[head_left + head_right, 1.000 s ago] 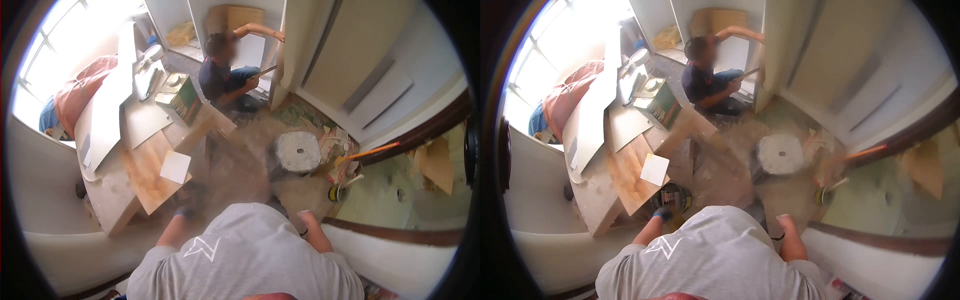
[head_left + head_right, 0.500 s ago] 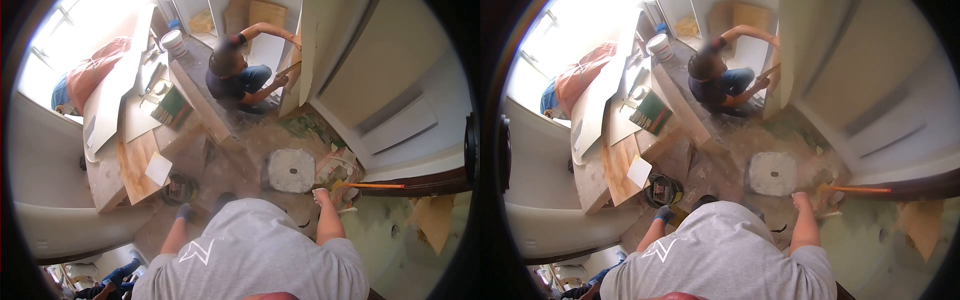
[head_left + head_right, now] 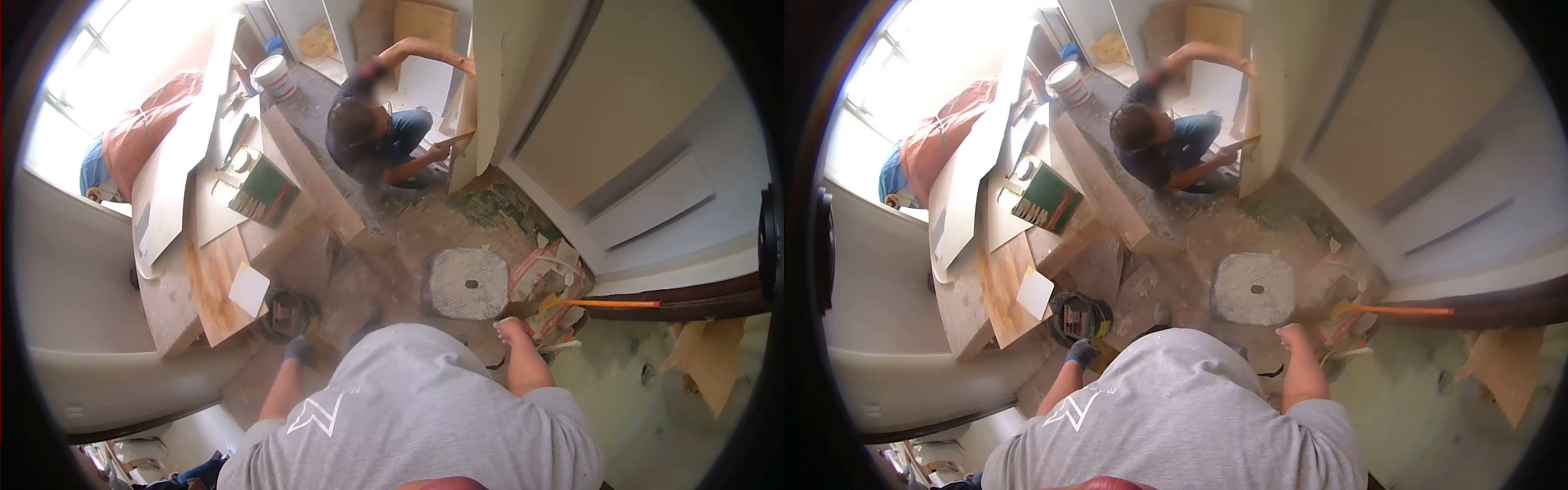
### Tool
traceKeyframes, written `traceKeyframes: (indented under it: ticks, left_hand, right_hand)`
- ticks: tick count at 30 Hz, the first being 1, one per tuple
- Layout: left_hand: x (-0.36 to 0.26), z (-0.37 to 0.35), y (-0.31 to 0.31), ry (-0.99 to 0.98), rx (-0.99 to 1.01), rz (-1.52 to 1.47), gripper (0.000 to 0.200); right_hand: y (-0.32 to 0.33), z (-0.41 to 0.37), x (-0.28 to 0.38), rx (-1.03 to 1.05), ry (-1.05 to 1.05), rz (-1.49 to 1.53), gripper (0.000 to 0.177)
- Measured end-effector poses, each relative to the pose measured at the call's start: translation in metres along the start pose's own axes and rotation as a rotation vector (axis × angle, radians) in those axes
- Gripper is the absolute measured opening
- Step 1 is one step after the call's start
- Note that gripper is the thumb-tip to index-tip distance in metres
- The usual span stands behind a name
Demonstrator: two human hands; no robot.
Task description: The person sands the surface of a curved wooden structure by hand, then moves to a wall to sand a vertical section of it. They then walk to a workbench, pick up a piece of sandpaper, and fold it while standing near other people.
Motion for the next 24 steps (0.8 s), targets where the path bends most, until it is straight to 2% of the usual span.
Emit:
traceKeyframes:
  ticks: [6, 15, 21, 24]
  left_hand:
    - [-0.011, -0.004, -0.001, -0.025, 0.016, 0.015, 0.036]
    - [-0.022, 0.004, -0.004, -0.017, 0.051, -0.047, 0.035]
    - [-0.037, 0.006, 0.003, -0.125, -0.002, 0.018, 0.033]
    - [-0.037, 0.009, 0.004, -0.104, -0.051, 0.008, 0.033]
  right_hand:
    - [0.012, -0.002, -0.003, -0.017, -0.026, 0.033, 0.020]
    - [-0.010, 0.021, 0.000, 0.022, 0.034, -0.018, 0.019]
    - [-0.009, 0.032, -0.005, 0.024, 0.015, 0.006, 0.019]
    - [-0.008, 0.036, -0.016, 0.039, 0.028, 0.054, 0.019]
Point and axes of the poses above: each hand's wrist, its own z-axis towards the middle knuckle, its own y-axis out of the back of the hand, x = y × z, the point moved 9 cm from there along z, towards the middle knuckle, and after that the axes turned 8 degrees about z, right-handed, at the moved point
